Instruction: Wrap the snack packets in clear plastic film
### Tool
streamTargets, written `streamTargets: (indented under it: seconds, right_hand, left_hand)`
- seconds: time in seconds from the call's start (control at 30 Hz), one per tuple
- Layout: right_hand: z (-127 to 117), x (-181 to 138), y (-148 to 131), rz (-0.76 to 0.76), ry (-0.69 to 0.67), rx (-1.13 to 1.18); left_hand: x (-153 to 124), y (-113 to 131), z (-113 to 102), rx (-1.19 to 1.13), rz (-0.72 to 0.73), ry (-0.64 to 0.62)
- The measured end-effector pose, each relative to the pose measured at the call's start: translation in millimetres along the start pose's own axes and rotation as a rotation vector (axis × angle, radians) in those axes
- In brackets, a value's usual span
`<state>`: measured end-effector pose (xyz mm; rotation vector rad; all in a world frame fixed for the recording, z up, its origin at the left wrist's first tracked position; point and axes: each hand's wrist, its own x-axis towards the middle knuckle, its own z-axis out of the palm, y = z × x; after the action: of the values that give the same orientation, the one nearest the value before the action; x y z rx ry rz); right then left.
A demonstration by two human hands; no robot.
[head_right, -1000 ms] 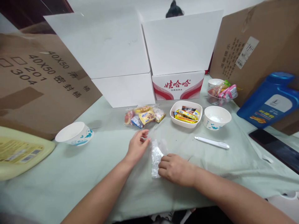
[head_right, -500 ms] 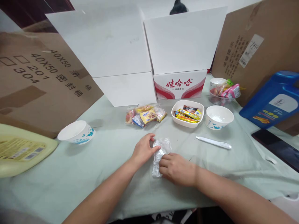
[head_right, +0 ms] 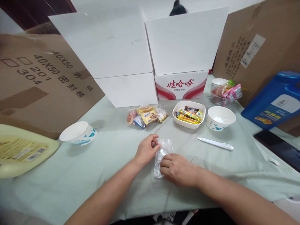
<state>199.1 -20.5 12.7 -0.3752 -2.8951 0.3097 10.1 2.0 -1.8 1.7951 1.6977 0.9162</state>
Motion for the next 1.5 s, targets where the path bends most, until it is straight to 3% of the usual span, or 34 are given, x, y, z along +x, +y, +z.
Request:
streamTargets:
  seconds: [0.2, 0.47, 0.6, 0.73, 0.97, 1.1, 1.2, 1.33, 1.5]
  right_hand:
    - [-1.8, -0.3, -0.3, 0.011, -0.004, 0.013]
    - [-2.6, -1.6, -0.1, -0.003, 0.023, 0.019]
    - [-6.3, -4.6, -0.2, 0.003, 0.092, -0.008]
    - [-4.1, -5.6, 1.4, 0.017, 0.045, 0.008]
    - [1.2, -3.0, 2.9, 0.008, 0.032, 0.004]
    - [-9.3, -7.6, -0.4, 0.012, 0.019, 0.019]
    - [-24.5, -15.8, -2.1, 0.076, 0.019, 0.069]
    - [-37.4, -23.7, 6.8, 0.237, 0.059, 0.125]
    - [-23.4, -15.4, 33.5, 0.551, 0.166, 0.108]
  left_hand:
    - [-3.9, 2.0, -4.3, -0.106, 0.033, 0.037]
    - [-4.2, -1.6, -4.4, 0.272, 0.006, 0.005]
    - [-2.8, -1.8, -7.0, 0.253, -0.019, 0.002]
    - [-2.5, -1.2, -9.6, 0.264, -0.022, -0.007]
    - [-6.7, 2.3, -16.5, 0.561, 0.18, 0.039]
    - [-7.1, 2.6, -22.3, 0.422, 0.326, -0.185]
    - [-8.9, 2.7, -20.3, 0.268, 0.441, -0.323]
    - [-12.2, 1.3, -12.4, 0.152, 0.616, -0.403]
    - [-8.1, -3.2, -9.9, 0.188, 0.692, -0.428]
